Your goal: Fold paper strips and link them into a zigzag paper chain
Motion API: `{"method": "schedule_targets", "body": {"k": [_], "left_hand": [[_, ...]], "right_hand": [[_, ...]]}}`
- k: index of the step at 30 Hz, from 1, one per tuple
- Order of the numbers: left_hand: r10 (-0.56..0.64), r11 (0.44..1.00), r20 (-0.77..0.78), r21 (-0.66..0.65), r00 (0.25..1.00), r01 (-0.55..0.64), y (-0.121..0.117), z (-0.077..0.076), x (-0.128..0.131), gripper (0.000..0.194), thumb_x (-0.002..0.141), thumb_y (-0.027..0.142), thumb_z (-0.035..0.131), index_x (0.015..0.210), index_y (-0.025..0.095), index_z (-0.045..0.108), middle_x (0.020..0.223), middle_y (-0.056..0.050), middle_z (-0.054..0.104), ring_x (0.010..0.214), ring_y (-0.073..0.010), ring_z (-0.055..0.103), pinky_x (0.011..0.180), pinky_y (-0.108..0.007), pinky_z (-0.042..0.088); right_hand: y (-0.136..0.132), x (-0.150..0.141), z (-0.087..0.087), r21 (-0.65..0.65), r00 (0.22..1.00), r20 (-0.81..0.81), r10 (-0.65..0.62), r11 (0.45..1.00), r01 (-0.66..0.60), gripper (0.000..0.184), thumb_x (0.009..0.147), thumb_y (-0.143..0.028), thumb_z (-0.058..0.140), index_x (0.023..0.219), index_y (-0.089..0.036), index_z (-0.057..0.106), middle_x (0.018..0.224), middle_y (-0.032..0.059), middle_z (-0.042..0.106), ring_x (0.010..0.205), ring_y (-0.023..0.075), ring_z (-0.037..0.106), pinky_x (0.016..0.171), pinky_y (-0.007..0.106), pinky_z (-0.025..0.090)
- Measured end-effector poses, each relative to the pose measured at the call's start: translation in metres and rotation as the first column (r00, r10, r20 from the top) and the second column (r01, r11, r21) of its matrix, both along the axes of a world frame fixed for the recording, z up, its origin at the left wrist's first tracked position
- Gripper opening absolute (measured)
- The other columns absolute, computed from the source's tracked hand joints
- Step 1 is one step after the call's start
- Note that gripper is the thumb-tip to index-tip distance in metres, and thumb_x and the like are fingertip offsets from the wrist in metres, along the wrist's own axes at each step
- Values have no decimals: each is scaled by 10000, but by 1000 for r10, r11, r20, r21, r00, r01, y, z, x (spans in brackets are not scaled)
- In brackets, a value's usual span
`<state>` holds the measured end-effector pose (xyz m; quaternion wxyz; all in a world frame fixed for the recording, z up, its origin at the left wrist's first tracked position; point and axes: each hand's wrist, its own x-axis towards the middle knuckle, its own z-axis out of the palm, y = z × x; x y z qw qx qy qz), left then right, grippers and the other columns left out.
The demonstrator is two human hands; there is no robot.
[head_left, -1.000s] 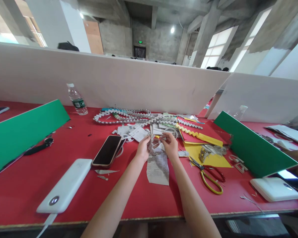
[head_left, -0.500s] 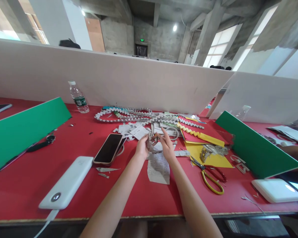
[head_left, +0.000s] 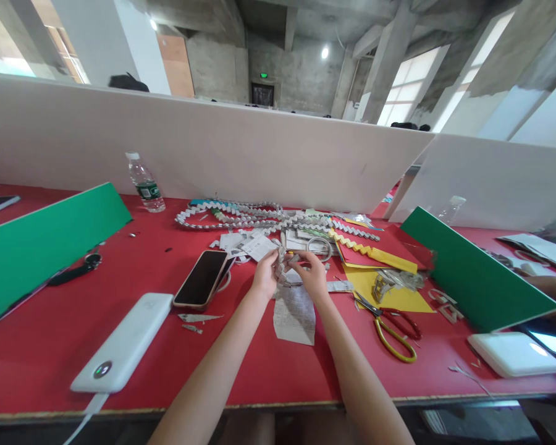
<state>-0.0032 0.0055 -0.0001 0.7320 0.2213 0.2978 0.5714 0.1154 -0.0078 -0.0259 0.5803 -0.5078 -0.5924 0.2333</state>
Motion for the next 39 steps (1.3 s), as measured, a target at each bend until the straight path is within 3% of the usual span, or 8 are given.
{"method": "schedule_targets", "body": {"k": [5, 10, 18, 24, 28, 32, 39], "left_hand": [[17, 999, 27, -36, 999, -16, 1, 1, -2, 81, 756, 130, 525, 746, 132, 605, 644, -53, 674, 747, -191, 673, 713, -301, 534], [1, 998, 70, -59, 998, 3, 0, 1, -3, 103, 770, 136, 505, 739, 127, 602, 609, -57, 661, 714, -192, 672, 752, -336, 527], [30, 1000, -57, 3, 998, -29, -2, 2, -1, 63, 724, 132, 575, 744, 123, 634, 649, -29, 655, 550, -104, 602, 578, -212, 477], [67, 995, -79, 74, 995, -61, -2, 1, 0, 24, 667, 127, 657, 689, 120, 661, 600, -5, 628, 502, -63, 543, 517, -170, 407], [65, 995, -74, 76, 995, -60, -2, 1, 1, 77, 657, 150, 686, 731, 131, 685, 663, -18, 662, 566, -76, 576, 572, -175, 426], [74, 994, -95, 87, 993, -66, -1, -2, 1, 140, 642, 176, 705, 776, 136, 698, 705, -21, 678, 578, -75, 576, 571, -176, 418], [70, 994, -80, 92, 994, -63, -2, -1, 1, 145, 631, 179, 715, 766, 128, 701, 693, -24, 679, 592, -80, 581, 592, -180, 429]], "right_hand": [[-3, 1, 6, -17, 994, -88, -59, 998, 58, 161, 716, -330, 617, 775, -181, 624, 692, 8, 593, 643, 146, 535, 621, 269, 426], [-3, 2, 12, -64, 966, -256, -21, 998, 5, 249, 739, -365, 582, 910, -187, 613, 549, -45, 477, 539, 125, 482, 542, 251, 402], [-2, 0, 12, -61, 937, -348, 30, 997, -55, 220, 717, -391, 616, 795, -188, 579, 553, -33, 548, 560, 136, 551, 579, 274, 463], [-3, -2, 12, -44, 883, -447, 144, 982, -183, 275, 734, -406, 607, 922, -208, 577, 753, 26, 659, 740, 189, 638, 731, 356, 519], [-5, -3, 13, -53, 900, -403, 167, 977, -205, 253, 740, -399, 600, 896, -201, 610, 834, 40, 671, 810, 194, 626, 776, 349, 502], [-7, -2, 14, -59, 958, -276, 80, 993, -100, 206, 723, -364, 622, 835, -192, 643, 829, 32, 656, 793, 179, 593, 731, 298, 470], [-6, -1, 12, -59, 941, -319, 118, 988, -144, 182, 714, -348, 628, 787, -183, 605, 715, 6, 627, 671, 145, 566, 637, 261, 442]]}}
